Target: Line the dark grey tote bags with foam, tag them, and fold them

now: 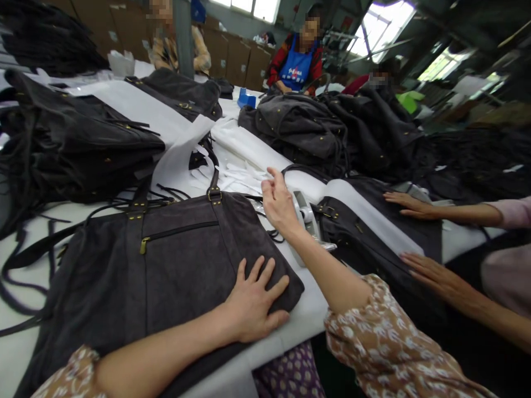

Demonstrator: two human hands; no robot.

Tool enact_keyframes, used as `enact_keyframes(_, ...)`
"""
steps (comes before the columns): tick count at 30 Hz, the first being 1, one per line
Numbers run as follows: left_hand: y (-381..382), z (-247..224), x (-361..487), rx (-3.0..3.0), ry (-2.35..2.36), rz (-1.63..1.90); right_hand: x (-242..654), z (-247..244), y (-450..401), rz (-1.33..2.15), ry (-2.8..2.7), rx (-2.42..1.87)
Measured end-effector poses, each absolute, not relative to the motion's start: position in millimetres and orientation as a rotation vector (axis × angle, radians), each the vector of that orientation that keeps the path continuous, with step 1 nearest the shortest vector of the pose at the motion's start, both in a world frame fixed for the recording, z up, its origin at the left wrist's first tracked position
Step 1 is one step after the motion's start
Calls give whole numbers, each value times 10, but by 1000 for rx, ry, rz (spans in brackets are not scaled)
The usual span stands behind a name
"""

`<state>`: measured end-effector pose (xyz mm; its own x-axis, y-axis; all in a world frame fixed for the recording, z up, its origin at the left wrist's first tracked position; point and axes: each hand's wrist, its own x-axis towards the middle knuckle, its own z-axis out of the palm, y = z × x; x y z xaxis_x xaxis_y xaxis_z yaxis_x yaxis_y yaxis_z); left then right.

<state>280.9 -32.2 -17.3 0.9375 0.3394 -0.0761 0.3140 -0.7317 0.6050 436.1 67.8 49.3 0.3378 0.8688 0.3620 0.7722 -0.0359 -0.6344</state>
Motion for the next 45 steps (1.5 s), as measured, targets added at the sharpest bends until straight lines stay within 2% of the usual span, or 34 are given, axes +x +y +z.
enact_keyframes(5, -352, -201, 2801, 2451, 438, 84, 4182, 157, -268, 490, -1623, -1863)
enact_keyframes(8, -352, -218, 2796, 2455, 434, 126, 4215, -142, -594, 541, -1733, -1842)
enact_keyframes(16, -217, -48, 2765, 2500, 411, 258, 4323, -382, -493, 402, -1656, -1757)
enact_keyframes(22, -496, 109, 2017, 2570, 657, 26, 4271, -407, -469, 258, -1760, -1723)
enact_keyframes(26, -784, -31, 1472, 2688, 721, -47, 4228, -400, -487, 202, -1814, -1717)
enact_keyframes(29, -889, -197, 1364, 2773, 777, 21, 4229, -354, -512, 215, -1849, -1749)
enact_keyframes(32, -908, -284, 1397, 2818, 778, 101, 4177, -140, -483, 246, -1933, -1913)
enact_keyframes(36, -885, -283, 1429, 2819, 780, 110, 3724, 544, -170, 314, -2222, -2298)
enact_keyframes(38, -874, -251, 1424, 2789, 783, 93, 3307, 986, 73, 290, -2454, -2076)
enact_keyframes(41, -847, -174, 1384, 2719, 747, 95, 2628, 1548, 332, 282, -2483, -1583)
enact_keyframes(43, -807, -123, 1336, 2689, 719, 137, 2289, 1729, 394, 355, -2408, -1365)
enact_keyframes(45, -753, -95, 1290, 2700, 727, 208, 2093, 1712, 429, 486, -2318, -1224)
